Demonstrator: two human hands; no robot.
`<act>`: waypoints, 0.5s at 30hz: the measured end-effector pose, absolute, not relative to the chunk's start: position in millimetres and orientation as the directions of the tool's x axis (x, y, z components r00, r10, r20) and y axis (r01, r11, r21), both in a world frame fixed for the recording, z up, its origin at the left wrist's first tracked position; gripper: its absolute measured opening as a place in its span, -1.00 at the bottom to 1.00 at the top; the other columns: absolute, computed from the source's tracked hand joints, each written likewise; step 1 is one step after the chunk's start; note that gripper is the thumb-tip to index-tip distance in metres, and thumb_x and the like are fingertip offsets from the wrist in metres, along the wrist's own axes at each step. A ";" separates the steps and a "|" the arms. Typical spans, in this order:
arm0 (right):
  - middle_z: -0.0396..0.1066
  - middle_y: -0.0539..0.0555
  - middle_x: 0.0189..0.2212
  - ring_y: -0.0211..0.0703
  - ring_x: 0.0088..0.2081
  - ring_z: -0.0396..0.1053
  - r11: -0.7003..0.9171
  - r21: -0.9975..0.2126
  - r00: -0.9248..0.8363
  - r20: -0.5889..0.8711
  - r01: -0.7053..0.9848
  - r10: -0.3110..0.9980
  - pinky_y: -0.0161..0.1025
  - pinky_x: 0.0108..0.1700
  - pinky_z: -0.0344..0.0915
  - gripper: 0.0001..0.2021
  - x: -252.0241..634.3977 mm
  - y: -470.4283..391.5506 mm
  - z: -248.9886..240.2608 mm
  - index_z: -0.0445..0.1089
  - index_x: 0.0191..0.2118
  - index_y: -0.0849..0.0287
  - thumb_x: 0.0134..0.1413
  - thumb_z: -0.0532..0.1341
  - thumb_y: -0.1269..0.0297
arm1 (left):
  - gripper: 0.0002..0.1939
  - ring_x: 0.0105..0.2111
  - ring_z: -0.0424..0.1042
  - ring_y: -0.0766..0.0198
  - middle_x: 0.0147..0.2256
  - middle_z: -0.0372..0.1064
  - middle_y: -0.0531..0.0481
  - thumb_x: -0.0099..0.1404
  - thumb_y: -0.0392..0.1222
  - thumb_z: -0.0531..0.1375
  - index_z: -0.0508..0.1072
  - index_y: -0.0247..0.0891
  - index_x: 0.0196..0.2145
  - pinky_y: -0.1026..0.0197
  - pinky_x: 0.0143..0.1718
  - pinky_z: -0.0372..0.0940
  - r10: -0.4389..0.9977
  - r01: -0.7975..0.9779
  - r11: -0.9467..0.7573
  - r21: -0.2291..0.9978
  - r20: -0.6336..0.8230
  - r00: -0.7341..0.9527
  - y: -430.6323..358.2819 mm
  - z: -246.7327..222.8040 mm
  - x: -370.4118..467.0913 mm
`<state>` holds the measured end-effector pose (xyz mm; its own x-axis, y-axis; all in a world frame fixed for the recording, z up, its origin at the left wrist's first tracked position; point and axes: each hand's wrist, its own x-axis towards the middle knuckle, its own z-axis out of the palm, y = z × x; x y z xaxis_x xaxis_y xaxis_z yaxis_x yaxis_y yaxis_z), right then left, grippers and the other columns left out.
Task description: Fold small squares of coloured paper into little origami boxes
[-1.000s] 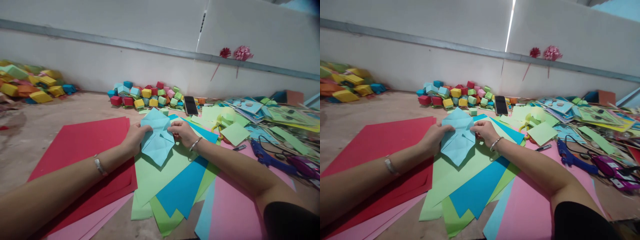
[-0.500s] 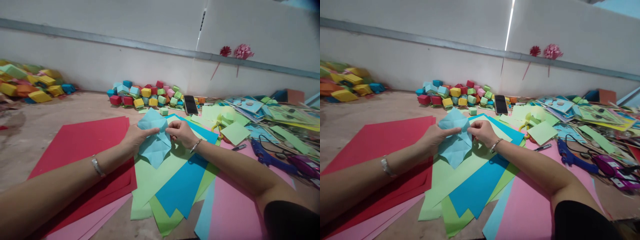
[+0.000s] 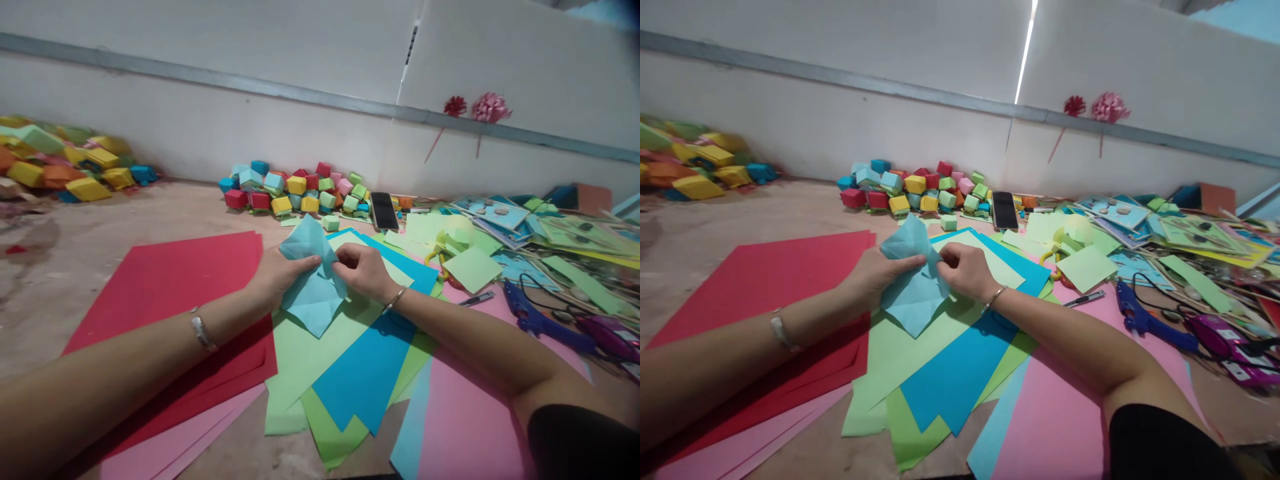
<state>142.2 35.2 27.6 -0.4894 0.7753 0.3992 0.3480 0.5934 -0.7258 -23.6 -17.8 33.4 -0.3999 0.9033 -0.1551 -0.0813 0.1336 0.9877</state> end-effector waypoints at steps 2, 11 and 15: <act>0.24 -0.08 -0.59 -0.32 -0.48 0.17 0.558 -0.749 -0.475 0.369 0.357 0.799 -0.32 -0.40 0.10 -0.84 141.9 37.3 26.3 0.21 -0.56 0.15 -0.12 0.20 0.27 | -0.61 -0.44 0.50 0.12 -0.42 0.58 -0.06 -0.27 -0.16 0.52 0.56 -0.26 -0.43 0.13 -0.44 0.41 0.915 -0.074 0.112 0.991 -0.132 -0.381 -17.8 31.5 -23.3; 0.28 -0.12 -0.59 -0.32 -0.57 0.20 0.108 -0.987 -0.418 0.051 0.115 0.907 -0.35 -0.56 0.10 -0.84 138.6 39.3 28.3 0.29 -0.47 0.14 -0.34 0.22 0.34 | -0.61 -0.41 0.53 0.09 -0.37 0.60 -0.10 -0.22 -0.10 0.51 0.57 -0.25 -0.39 0.13 -0.42 0.42 0.938 -0.128 0.089 0.988 -0.126 -0.322 -19.7 28.0 -20.9; 0.23 -0.16 -0.64 -0.34 -0.61 0.18 -0.021 -1.000 -0.369 -0.023 0.009 0.929 -0.36 -0.58 0.07 -0.81 136.4 40.0 29.8 0.26 -0.46 0.12 -0.36 0.21 0.40 | -0.62 -0.46 0.51 0.13 -0.41 0.58 -0.07 -0.21 -0.11 0.50 0.58 -0.26 -0.39 0.14 -0.43 0.41 0.964 -0.171 0.071 0.983 -0.112 -0.243 -19.4 27.8 -21.1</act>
